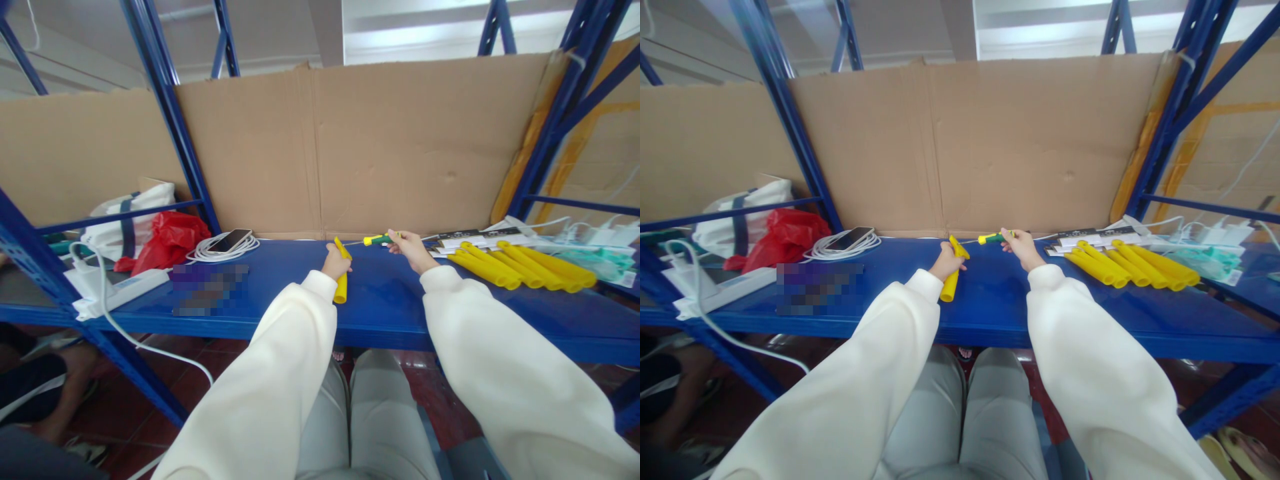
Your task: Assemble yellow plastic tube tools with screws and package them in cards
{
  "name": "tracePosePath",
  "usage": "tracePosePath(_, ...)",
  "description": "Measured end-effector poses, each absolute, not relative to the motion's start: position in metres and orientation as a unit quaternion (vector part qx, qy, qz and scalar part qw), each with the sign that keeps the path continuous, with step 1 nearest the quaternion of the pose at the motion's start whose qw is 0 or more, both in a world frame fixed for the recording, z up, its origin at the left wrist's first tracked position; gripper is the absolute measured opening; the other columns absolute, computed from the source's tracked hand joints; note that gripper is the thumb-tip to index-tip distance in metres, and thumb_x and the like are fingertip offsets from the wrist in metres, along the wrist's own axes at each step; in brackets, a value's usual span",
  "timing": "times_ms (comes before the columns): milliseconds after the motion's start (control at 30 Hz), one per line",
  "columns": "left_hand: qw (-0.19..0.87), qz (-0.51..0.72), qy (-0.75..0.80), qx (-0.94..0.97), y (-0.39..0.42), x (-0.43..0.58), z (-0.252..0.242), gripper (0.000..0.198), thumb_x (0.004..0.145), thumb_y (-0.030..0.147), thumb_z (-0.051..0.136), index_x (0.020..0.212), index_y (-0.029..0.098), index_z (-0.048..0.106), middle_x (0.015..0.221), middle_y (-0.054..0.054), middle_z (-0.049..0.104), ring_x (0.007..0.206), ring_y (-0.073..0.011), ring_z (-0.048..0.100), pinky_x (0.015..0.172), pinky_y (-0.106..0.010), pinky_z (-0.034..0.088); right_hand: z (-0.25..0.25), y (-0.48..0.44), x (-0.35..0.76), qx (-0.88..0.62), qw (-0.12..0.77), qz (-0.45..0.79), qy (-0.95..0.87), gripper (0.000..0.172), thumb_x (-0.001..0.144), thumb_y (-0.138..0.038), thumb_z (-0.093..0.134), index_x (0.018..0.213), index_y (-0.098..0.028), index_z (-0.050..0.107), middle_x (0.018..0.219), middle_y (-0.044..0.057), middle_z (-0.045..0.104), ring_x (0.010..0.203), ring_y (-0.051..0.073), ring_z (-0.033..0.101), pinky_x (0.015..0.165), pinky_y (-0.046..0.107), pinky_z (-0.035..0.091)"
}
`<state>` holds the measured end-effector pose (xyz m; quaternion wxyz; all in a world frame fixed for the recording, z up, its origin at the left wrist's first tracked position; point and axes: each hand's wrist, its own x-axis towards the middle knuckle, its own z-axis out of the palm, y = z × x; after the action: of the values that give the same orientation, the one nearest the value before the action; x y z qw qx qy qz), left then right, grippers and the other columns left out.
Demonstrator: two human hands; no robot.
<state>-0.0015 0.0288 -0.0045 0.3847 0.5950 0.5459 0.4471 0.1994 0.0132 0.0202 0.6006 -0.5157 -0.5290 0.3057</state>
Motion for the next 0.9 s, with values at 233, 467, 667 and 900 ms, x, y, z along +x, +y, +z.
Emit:
tracePosePath(233,0.377,0.435,0.55,0.606,0.0312,-0.0021,-0.006,0.048,0.086,-0.002,0.061,0.118,0.02,0.033,0.089,0.0,0.064,0.049,-0.0071,0.06,0.054,-0.02,0.054,0.0194,0.0155,0.1997,-0.499,0.615,0.32,-0.521,0.036,0.083,-0.047,0.078,0.071,-0.016,0.063,0.058,0.001,0.065,0.049,0.008,0.058,0.049,0.017,0.045)
tracePosePath(467,0.378,0.436,0.552,0.602,0.0278,-0.0017,-0.0039,0.048,0.086,-0.002,0.059,0.121,0.018,0.033,0.09,-0.002,0.064,0.049,-0.0073,0.06,0.052,-0.019,0.053,0.0219,0.0118,0.1989,-0.495,0.618,0.322,-0.518,0.032,0.084,-0.041,0.078,0.07,-0.016,0.063,0.057,0.001,0.064,0.048,0.007,0.056,0.048,0.017,0.044)
tracePosePath(667,0.377,0.443,0.55,0.599,0.027,-0.0012,-0.0038,0.054,0.084,-0.002,0.062,0.126,0.015,0.033,0.096,-0.007,0.067,0.052,-0.0109,0.064,0.057,-0.025,0.056,0.0221,0.0114,0.1983,-0.494,0.617,0.324,-0.52,0.034,0.084,-0.043,0.078,0.071,-0.016,0.063,0.058,0.001,0.064,0.048,0.007,0.056,0.048,0.017,0.044)
tracePosePath(900,0.376,0.435,0.555,0.601,0.0248,-0.0018,-0.0016,0.053,0.085,-0.003,0.06,0.128,0.014,0.034,0.094,-0.006,0.067,0.048,-0.0087,0.061,0.052,-0.022,0.054,0.0198,0.0149,0.2,-0.492,0.616,0.321,-0.524,0.034,0.082,-0.044,0.079,0.072,-0.016,0.064,0.059,0.001,0.065,0.05,0.008,0.058,0.05,0.018,0.046)
